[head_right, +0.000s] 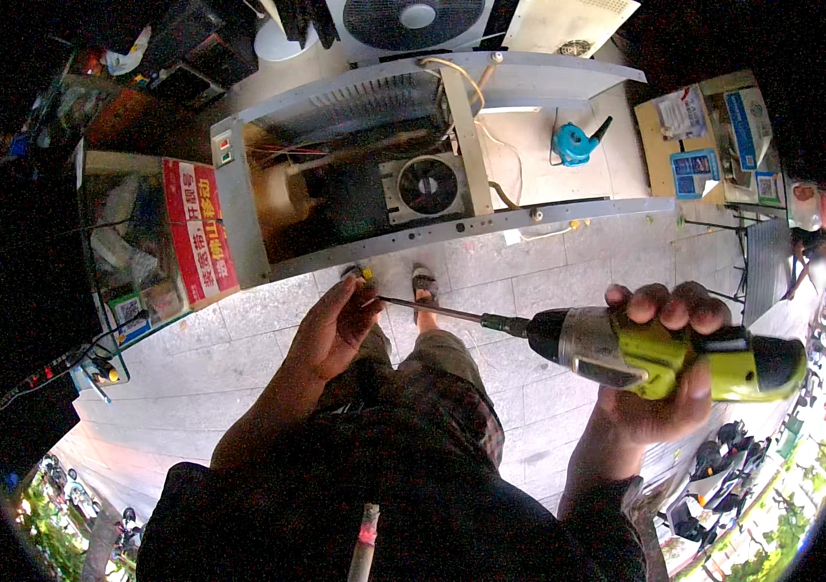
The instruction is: The person uses a cordless drill to remove screws from an appliance's metal casing. They then retrieve a black cylindrical component, inspect it, and attempt to fit it into the appliance's interior. The person also handles a handheld fan and other tools during the process.
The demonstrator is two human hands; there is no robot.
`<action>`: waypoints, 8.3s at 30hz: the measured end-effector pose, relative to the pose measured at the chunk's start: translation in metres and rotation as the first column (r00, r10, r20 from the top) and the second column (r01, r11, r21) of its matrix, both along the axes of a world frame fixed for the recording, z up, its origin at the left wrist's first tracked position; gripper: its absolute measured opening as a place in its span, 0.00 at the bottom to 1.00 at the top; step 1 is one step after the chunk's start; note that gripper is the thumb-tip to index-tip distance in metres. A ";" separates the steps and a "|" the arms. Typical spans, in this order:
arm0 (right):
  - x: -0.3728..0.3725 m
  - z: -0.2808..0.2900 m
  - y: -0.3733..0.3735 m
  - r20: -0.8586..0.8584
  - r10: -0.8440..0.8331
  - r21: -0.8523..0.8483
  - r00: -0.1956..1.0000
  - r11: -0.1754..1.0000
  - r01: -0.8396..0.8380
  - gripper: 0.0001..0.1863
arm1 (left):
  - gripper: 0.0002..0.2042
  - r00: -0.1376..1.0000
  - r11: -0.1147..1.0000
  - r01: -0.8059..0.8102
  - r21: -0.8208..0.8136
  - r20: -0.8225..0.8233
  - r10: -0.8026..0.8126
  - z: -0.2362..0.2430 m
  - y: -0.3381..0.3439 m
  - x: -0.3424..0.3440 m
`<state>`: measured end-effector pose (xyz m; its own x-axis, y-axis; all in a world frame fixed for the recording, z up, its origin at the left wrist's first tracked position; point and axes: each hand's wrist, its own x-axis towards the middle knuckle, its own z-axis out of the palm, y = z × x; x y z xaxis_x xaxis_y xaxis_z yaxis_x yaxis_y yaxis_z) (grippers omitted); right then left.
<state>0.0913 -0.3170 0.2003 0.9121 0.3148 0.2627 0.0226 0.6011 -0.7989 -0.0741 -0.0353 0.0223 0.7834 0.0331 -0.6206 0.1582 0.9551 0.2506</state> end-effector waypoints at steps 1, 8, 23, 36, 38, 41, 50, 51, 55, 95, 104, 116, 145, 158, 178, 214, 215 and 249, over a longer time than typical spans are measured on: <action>-0.001 0.005 -0.001 0.036 0.001 0.001 0.999 1.000 -0.001 0.20 | 0.10 1.000 1.000 0.009 -0.026 0.016 -0.009 0.003 -0.005 0.006; -0.008 0.013 0.006 0.123 0.027 -0.009 0.992 1.000 -0.026 0.18 | 0.10 0.997 0.985 0.017 -0.172 0.076 -0.004 0.021 -0.023 0.021; -0.015 0.017 0.030 0.121 0.020 -0.071 0.992 0.997 -0.012 0.17 | 0.09 0.993 0.940 -0.052 -0.338 0.081 0.084 0.011 -0.012 0.017; -0.028 0.037 0.035 0.234 -0.192 -0.076 0.953 0.974 0.214 0.21 | 0.29 0.890 0.846 0.454 0.281 -0.182 -0.417 0.011 0.028 0.054; -0.025 0.036 0.038 0.265 -0.157 -0.053 0.951 0.983 0.177 0.20 | 0.23 0.858 0.476 0.439 0.762 -0.197 -0.475 -0.004 0.065 0.072; -0.016 0.028 0.036 0.355 -0.006 -0.048 0.935 0.999 0.025 0.19 | 0.21 0.905 -0.341 0.006 0.940 -0.150 -0.397 -0.016 0.099 0.128; -0.028 0.034 0.057 0.394 -0.078 -0.144 0.916 0.979 0.146 0.21 | 0.35 0.481 -0.617 0.103 0.781 -0.582 -0.656 -0.067 0.131 0.215; -0.028 0.030 0.059 0.405 -0.100 -0.123 0.909 0.979 0.162 0.21 | 0.35 0.474 -0.598 0.071 0.798 -0.555 -0.684 -0.069 0.128 0.218; -0.033 0.012 0.069 0.395 -0.134 -0.030 0.909 0.987 0.159 0.21 | 0.36 0.504 -0.555 0.051 0.830 -0.501 -0.703 -0.075 0.123 0.212; -0.029 -0.048 0.059 0.350 -0.043 -0.293 0.936 0.944 0.152 0.23 | 0.31 0.682 -0.606 -0.240 0.758 -0.312 -0.661 -0.113 0.122 0.207; -0.031 -0.052 0.073 0.360 -0.120 -0.289 0.925 0.928 0.233 0.23 | 0.32 0.656 -0.618 -0.206 0.758 -0.361 -0.662 -0.112 0.126 0.208; -0.029 -0.051 0.088 0.396 -0.077 -0.363 0.915 0.902 0.233 0.22 | 0.34 0.665 -0.617 -0.204 0.760 -0.355 -0.657 -0.126 0.125 0.209; 0.006 -0.028 0.159 0.390 0.450 -0.463 0.803 0.850 -0.251 0.20 | 0.28 0.657 -0.531 -0.217 0.819 -0.280 -0.700 -0.123 0.122 0.205; 0.002 -0.028 0.163 0.402 0.382 -0.543 0.832 0.831 -0.119 0.18 | 0.28 0.641 -0.539 -0.199 0.819 -0.307 -0.703 -0.117 0.123 0.206; -0.003 -0.032 0.167 0.457 0.309 -0.567 0.834 0.824 0.005 0.19 | 0.32 0.611 -0.510 -0.149 0.847 -0.327 -0.721 -0.120 0.125 0.205; 0.052 0.007 0.172 0.418 0.646 -0.533 0.639 0.744 -0.403 0.18 | 0.31 0.621 -0.354 0.273 0.894 -0.445 -0.645 -0.073 0.158 0.195; 0.051 0.009 0.169 0.429 0.608 -0.471 0.668 0.782 -0.409 0.19 | 0.27 0.694 -0.306 0.199 0.931 -0.354 -0.627 -0.072 0.155 0.184; 0.001 0.002 0.111 0.186 -0.124 0.074 0.975 0.991 0.112 0.21 | 0.05 0.971 0.427 0.147 0.892 -0.049 -0.234 0.011 0.261 0.071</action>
